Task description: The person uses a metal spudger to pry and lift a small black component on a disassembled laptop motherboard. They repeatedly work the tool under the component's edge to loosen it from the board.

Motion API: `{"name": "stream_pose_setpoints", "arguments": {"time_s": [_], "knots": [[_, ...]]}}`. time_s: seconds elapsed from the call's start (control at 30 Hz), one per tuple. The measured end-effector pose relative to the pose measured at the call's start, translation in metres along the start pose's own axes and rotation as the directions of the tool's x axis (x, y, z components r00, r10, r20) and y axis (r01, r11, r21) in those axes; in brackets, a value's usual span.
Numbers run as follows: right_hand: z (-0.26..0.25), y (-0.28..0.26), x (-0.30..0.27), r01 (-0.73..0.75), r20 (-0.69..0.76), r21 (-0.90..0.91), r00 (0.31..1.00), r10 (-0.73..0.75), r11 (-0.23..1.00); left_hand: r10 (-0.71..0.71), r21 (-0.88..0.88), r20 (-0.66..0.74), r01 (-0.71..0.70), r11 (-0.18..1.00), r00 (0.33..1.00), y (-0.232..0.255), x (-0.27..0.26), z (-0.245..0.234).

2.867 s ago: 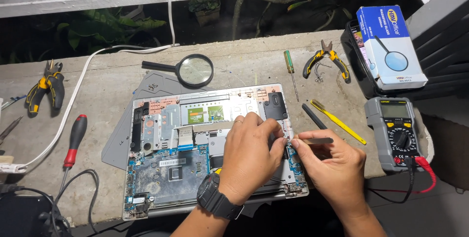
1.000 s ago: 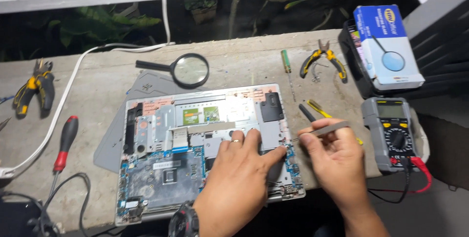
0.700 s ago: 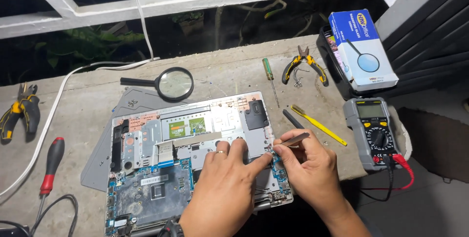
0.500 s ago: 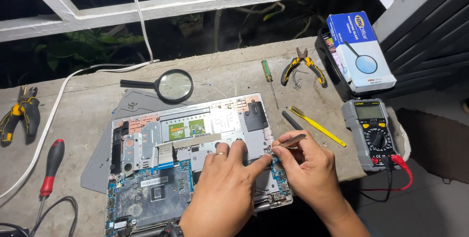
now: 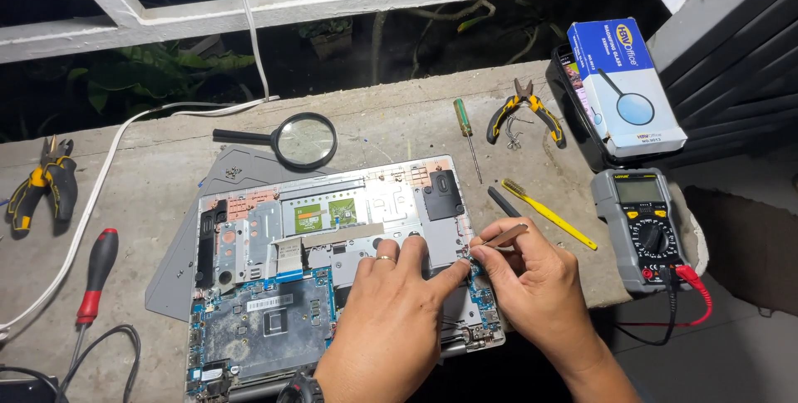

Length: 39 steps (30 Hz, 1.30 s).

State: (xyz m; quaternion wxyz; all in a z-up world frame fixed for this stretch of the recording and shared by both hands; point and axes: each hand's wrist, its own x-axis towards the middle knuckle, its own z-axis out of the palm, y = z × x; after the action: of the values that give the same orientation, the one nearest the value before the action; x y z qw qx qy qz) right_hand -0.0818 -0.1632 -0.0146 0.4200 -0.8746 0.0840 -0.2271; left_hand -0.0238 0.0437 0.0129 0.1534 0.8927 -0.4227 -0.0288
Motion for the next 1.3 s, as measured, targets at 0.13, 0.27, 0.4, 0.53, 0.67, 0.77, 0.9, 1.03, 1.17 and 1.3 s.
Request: {"name": "stream_pose_setpoints", "arguments": {"time_s": [0.13, 0.27, 0.4, 0.53, 0.67, 0.77, 0.9, 1.03, 1.17, 1.3], "knots": [[-0.002, 0.003, 0.003, 0.060, 0.017, -0.047, 0.998, -0.059, 0.997, 0.012, 0.003, -0.039, -0.012, 1.000, 0.999, -0.002, 0.000, 0.001], [-0.003, 0.006, 0.004, 0.097, 0.049, -0.065, 0.994, -0.094, 0.993, 0.018, -0.080, -0.050, -0.021, 0.997, 0.999, -0.005, 0.002, -0.004], [-0.003, 0.005, 0.006, 0.090, 0.064, -0.055, 0.994, -0.087, 0.994, 0.001, -0.147, -0.114, -0.018, 0.989, 0.993, -0.007, 0.001, -0.004], [-0.003, 0.006, 0.007, 0.130, 0.059, -0.059, 0.990, -0.126, 0.990, -0.015, -0.133, -0.088, 0.004, 0.991, 0.996, -0.003, 0.003, -0.001], [-0.004, 0.004, 0.008, 0.099, 0.058, -0.049, 0.994, -0.096, 0.994, 0.004, -0.056, -0.121, -0.010, 0.998, 0.993, -0.001, 0.004, 0.003], [-0.004, 0.004, 0.008, 0.098, 0.055, -0.057, 0.994, -0.095, 0.994, 0.003, -0.029, -0.126, -0.006, 1.000, 0.992, 0.000, 0.005, 0.006], [-0.003, 0.008, 0.008, 0.074, 0.054, -0.067, 0.996, -0.071, 0.995, 0.002, -0.032, -0.138, -0.006, 0.999, 0.990, -0.002, 0.007, 0.010], [-0.002, 0.008, 0.008, 0.081, 0.051, -0.060, 0.996, -0.078, 0.995, 0.004, -0.036, -0.134, -0.009, 0.999, 0.991, -0.003, 0.007, 0.009], [-0.002, 0.008, 0.007, 0.083, 0.049, -0.058, 0.996, -0.080, 0.995, 0.014, -0.047, -0.130, -0.021, 0.999, 0.991, -0.004, 0.006, 0.007], [-0.002, 0.009, 0.007, 0.070, 0.049, -0.053, 0.997, -0.068, 0.996, 0.026, -0.052, -0.153, -0.034, 0.998, 0.988, -0.004, 0.006, 0.005]]}}
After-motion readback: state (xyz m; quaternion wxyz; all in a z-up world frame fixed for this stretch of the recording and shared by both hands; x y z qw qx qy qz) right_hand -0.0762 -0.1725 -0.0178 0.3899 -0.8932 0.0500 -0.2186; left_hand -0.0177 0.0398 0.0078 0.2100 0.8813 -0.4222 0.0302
